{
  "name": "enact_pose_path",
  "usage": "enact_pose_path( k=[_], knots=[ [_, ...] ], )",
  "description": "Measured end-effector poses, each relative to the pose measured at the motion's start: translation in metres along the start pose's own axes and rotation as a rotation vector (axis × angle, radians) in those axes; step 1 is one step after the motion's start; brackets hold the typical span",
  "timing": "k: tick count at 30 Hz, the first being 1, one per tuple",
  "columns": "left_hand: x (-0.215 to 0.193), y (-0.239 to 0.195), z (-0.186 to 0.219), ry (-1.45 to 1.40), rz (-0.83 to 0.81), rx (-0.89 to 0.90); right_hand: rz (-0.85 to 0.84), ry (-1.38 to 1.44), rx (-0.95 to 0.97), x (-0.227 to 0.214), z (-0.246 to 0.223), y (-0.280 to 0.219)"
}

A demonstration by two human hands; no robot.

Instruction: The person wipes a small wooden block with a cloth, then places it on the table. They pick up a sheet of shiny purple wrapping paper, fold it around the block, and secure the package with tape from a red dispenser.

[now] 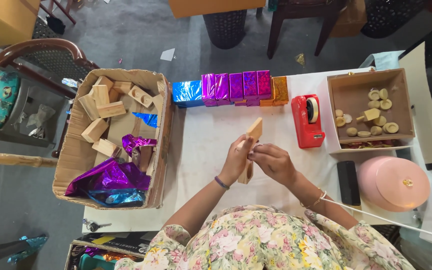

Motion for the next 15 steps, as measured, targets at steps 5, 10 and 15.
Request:
enact_pose_path(
  k=[5,10,15],
  knots=[
    [0.041,-0.04,0.069,0.536,0.33,0.243,0.288,0.505,0.634,0.034,0.015,-0.038],
    [0.05,-0.062,0.082,1.015,0.314,0.791,0.508,1.253,0.934,0.028,-0.001,-0.033],
    [0.025,-0.034,0.023,0.285,0.195,0.355,0.184,0.402,0.411,0.014,-0.011,-0.033]
  ],
)
Point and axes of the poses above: each hand's wrist, its own y-axis towards the middle knuckle, its own x-axis out of the palm, z = x × y, the point moved 1 cm from there along y, towards the middle knuckle, and after that the axes turned 9 degrees about -x, right-handed, at the moved point
